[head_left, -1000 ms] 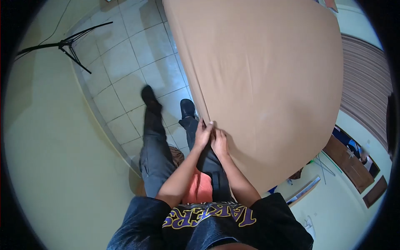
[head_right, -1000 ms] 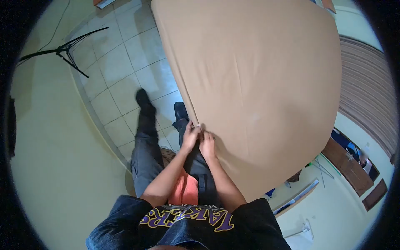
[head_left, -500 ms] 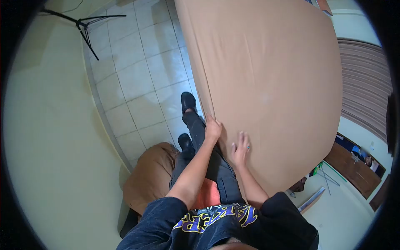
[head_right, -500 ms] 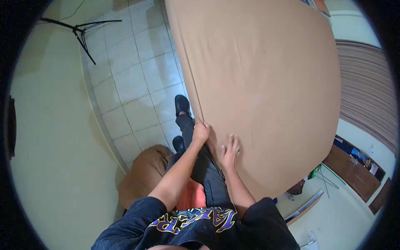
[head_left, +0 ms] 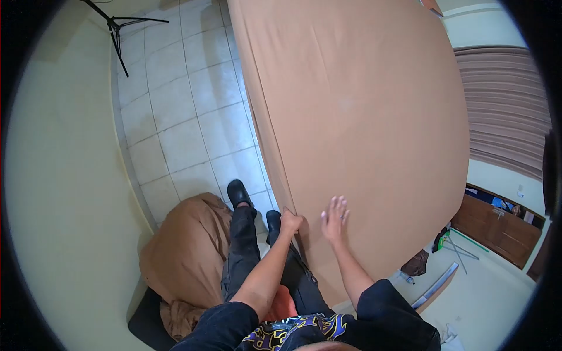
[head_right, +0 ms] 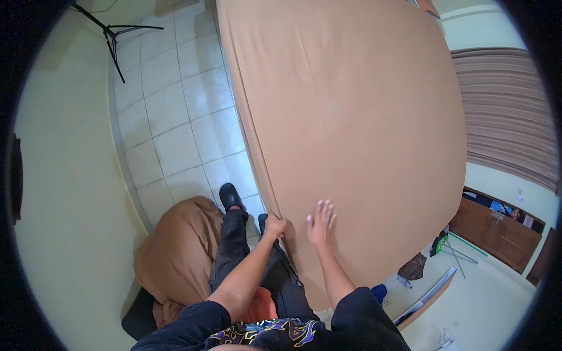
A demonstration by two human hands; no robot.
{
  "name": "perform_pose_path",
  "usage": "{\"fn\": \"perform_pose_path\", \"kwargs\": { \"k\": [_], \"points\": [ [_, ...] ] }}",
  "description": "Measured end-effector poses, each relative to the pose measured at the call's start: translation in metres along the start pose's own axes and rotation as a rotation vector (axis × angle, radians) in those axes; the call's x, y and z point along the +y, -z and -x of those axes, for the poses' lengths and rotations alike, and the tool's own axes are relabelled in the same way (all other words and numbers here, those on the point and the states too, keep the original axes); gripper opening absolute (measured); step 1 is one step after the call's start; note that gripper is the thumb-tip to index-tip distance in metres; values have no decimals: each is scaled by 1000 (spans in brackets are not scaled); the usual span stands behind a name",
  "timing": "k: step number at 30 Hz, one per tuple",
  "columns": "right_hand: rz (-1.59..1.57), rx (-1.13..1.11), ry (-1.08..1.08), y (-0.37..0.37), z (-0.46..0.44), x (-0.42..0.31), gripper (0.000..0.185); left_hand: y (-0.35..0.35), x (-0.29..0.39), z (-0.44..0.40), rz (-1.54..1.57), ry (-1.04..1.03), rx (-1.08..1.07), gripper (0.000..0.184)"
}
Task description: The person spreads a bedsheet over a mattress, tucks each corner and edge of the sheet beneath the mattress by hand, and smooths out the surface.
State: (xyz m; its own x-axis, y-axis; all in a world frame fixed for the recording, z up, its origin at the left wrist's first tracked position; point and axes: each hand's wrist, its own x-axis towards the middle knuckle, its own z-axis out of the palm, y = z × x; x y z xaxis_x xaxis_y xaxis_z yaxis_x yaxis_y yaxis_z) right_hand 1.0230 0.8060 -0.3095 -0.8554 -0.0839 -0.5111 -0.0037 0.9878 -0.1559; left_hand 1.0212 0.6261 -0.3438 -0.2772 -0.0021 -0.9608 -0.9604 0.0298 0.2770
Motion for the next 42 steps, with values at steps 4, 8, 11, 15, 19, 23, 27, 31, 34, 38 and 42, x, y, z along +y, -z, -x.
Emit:
{"fn": "perform_pose_path", "kwargs": {
  "k": [4, 8, 11, 15, 19, 23, 27, 31, 34, 38, 42],
  "points": [
    [237, 62, -182, -7, 2, 13, 71, -41, -56, -1, 8, 11, 81, 87],
    [320, -122, 256, -12, 60, 36, 70, -82, -122, -2, -26, -4, 53, 98],
    [207, -306, 498, -17, 92, 76, 72, -103, -143, 21, 95, 94, 146, 93],
    [110, 26, 3, -19, 87, 152, 78, -112, -178, 9, 6, -87, 242, 91],
    [74, 128, -271, -32, 88, 166, 74, -135, -216, 12, 44, -170, 242, 86],
    [195, -9, 64, -61, 141, 150, 71, -163, -266, 17, 38, -201, 244, 82],
    [249, -144, 329, -99, 232, 173, 71, -186, -292, 61, 112, 61, 100, 81],
    [424, -251, 660, -136, 302, 243, 76, -227, -361, 70, 48, -131, 200, 77],
    [384, -250, 528, -156, 337, 266, 80, -251, -407, 88, -56, -152, 333, 73],
    [122, -156, -47, -193, 387, 249, 77, -276, -459, 108, -187, -211, 259, 66],
    [103, -269, -3, -240, 447, 254, 83, -302, -533, 102, -98, -160, 51, 62]
  ]
}}
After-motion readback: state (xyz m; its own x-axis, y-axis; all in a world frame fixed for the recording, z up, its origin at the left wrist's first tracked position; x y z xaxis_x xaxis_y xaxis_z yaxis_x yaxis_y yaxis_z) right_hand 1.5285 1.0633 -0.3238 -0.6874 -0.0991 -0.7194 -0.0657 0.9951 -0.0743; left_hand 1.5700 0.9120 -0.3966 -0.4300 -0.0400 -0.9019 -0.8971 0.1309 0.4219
